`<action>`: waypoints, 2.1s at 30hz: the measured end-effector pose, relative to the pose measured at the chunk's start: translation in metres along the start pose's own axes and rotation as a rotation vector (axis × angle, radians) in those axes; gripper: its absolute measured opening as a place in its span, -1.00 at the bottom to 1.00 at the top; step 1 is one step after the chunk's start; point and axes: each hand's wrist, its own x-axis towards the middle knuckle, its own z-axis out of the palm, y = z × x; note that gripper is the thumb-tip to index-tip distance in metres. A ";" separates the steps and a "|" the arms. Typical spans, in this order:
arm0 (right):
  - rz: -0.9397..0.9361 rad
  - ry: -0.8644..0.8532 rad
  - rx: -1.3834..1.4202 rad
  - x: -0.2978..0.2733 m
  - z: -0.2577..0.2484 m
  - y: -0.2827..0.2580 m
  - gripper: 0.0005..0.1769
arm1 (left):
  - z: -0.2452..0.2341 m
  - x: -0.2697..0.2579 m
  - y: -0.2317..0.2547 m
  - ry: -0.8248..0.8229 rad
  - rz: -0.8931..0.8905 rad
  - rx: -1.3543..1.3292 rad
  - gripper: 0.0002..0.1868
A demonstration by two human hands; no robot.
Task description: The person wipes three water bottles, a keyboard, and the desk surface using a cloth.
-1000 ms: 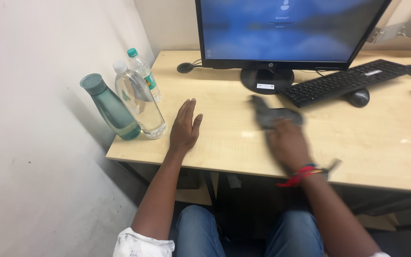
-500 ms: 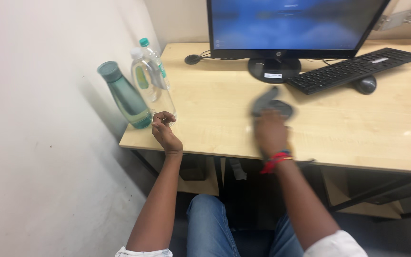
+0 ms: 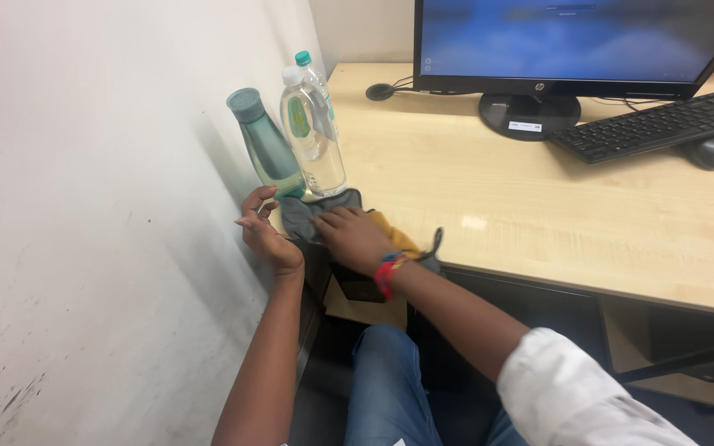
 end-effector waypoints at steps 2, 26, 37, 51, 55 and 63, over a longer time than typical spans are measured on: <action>-0.062 -0.023 -0.003 0.015 0.017 -0.014 -0.56 | -0.003 -0.003 0.005 -0.016 0.020 0.018 -0.19; 1.159 0.133 -0.526 -0.376 -0.303 0.234 -0.57 | 0.162 -0.065 -0.018 -0.830 0.090 0.394 -0.53; 0.805 0.041 -0.436 -0.222 -0.219 0.116 -0.63 | 0.160 -0.071 -0.031 -0.716 -0.060 0.358 -0.41; 0.700 -0.122 -0.516 -0.095 -0.135 0.189 -0.34 | 0.156 -0.068 -0.041 -0.614 -0.168 0.325 -0.44; 0.695 -0.271 -0.473 -0.112 -0.139 0.146 0.06 | 0.157 -0.070 -0.037 -0.605 -0.235 0.307 -0.41; 0.555 -0.066 -0.368 -0.092 -0.122 0.216 -0.51 | 0.165 -0.069 -0.038 -0.804 -0.200 0.449 -0.31</action>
